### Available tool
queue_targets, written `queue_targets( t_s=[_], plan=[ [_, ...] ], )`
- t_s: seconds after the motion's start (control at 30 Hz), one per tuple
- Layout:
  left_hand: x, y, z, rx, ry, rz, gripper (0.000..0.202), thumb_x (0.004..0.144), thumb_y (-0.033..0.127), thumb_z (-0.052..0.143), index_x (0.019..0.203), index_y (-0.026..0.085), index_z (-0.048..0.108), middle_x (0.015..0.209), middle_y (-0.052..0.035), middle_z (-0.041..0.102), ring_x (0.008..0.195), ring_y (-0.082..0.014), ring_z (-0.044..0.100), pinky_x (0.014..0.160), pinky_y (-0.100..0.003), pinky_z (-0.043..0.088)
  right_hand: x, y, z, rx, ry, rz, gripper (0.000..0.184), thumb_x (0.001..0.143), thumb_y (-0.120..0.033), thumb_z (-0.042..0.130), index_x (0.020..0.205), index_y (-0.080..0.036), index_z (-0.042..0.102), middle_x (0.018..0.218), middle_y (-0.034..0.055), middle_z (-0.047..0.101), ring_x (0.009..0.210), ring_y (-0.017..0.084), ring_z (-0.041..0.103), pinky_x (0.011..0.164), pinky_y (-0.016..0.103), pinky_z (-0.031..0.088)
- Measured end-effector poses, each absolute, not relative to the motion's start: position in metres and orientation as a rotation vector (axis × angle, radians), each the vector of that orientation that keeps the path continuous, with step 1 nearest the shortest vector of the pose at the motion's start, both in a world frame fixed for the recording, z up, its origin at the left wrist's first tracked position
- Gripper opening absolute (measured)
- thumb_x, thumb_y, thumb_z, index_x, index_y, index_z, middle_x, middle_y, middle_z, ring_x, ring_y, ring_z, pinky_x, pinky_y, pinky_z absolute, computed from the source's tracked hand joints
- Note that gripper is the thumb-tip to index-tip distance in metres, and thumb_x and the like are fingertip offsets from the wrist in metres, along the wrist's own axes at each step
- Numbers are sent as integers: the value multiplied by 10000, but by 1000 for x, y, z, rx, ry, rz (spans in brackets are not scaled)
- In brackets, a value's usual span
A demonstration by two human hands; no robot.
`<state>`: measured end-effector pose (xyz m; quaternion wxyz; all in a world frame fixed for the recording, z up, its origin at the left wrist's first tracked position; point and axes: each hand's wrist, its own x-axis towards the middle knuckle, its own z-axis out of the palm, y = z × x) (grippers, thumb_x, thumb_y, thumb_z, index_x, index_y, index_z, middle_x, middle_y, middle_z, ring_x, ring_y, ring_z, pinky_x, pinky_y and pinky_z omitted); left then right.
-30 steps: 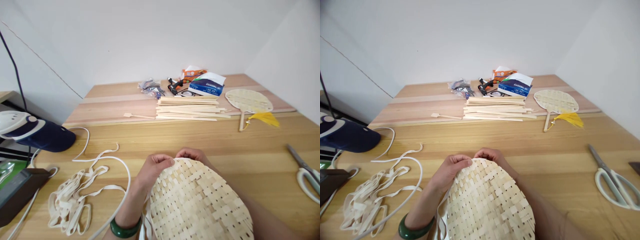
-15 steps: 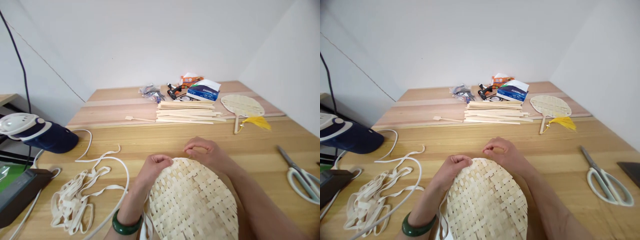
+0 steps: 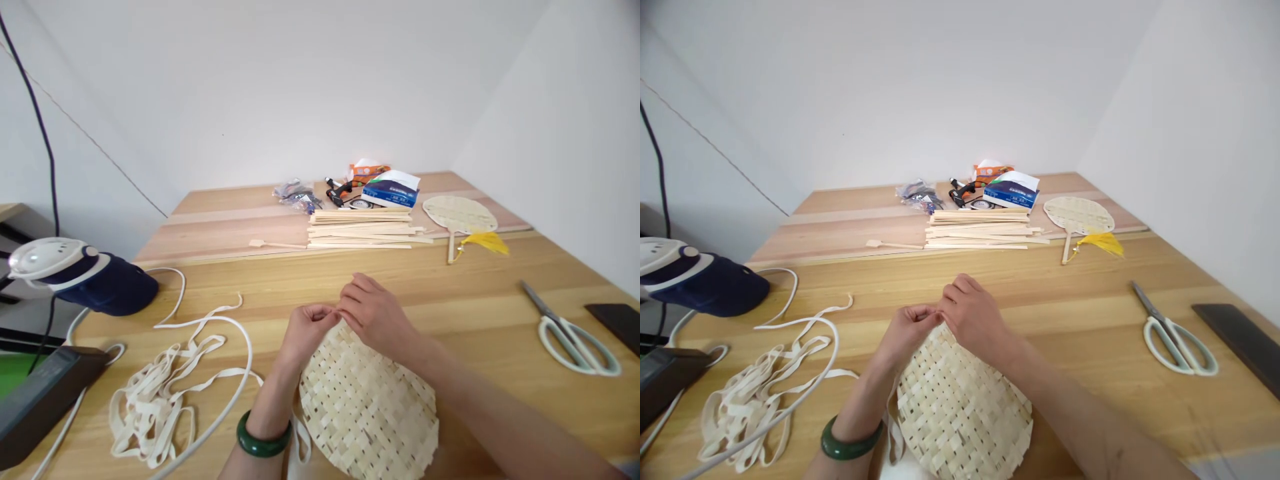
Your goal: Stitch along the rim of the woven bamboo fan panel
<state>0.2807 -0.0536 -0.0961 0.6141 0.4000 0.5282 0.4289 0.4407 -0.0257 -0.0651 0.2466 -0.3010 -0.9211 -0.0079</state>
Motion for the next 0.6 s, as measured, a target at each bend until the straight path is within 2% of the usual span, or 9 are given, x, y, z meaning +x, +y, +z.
queue_targets(
  t_s=[0.13, 0.27, 0.33, 0.4, 0.5, 0.6],
  plan=[
    [281, -52, -99, 1017, 1346, 984, 161, 658, 261, 708, 584, 119, 690, 529, 25, 573, 532, -88, 443, 524, -200, 313, 430, -38, -50, -787, -2266, 173, 121, 870, -113, 487, 785, -164, 556, 799, 61, 591, 835, 191, 528, 855, 388, 460],
    [281, -52, -99, 995, 1403, 998, 170, 654, 265, 696, 562, 124, 670, 481, 43, 500, 481, -72, 371, 486, -203, 269, 429, -47, -22, -919, -1786, 803, 84, 901, -227, 510, 829, -186, 524, 930, 68, 607, 934, 183, 579, 827, 356, 488],
    [280, -53, -98, 976, 1416, 996, 180, 657, 293, 695, 592, 126, 683, 498, 35, 518, 479, -76, 378, 483, -205, 277, 436, -48, -11, -974, -1588, 1160, 140, 927, -306, 493, 832, -203, 499, 798, 27, 616, 802, 160, 608, 782, 360, 514],
    [280, -54, -97, 960, 1425, 993, 187, 652, 308, 697, 604, 128, 688, 527, 23, 546, 483, -80, 393, 481, -208, 281, 447, -50, 0, -979, -1417, 1309, 170, 927, -343, 502, 818, -213, 492, 594, -41, 521, 594, 127, 549, 689, 352, 529],
    [280, -56, -95, 941, 1439, 994, 183, 648, 310, 695, 595, 135, 682, 543, 18, 553, 480, -80, 391, 473, -209, 266, 473, -56, 20, -948, -1297, 1104, 110, 892, -312, 566, 842, -214, 572, 532, -70, 366, 494, 95, 408, 577, 318, 509],
    [281, -57, -92, 926, 1449, 999, 177, 647, 304, 690, 585, 139, 673, 541, 21, 542, 482, -79, 384, 474, -210, 262, 506, -64, 43, -988, -1360, 706, 99, 910, -278, 539, 892, -228, 623, 537, -46, 332, 483, 104, 374, 445, 278, 393]
  ],
)
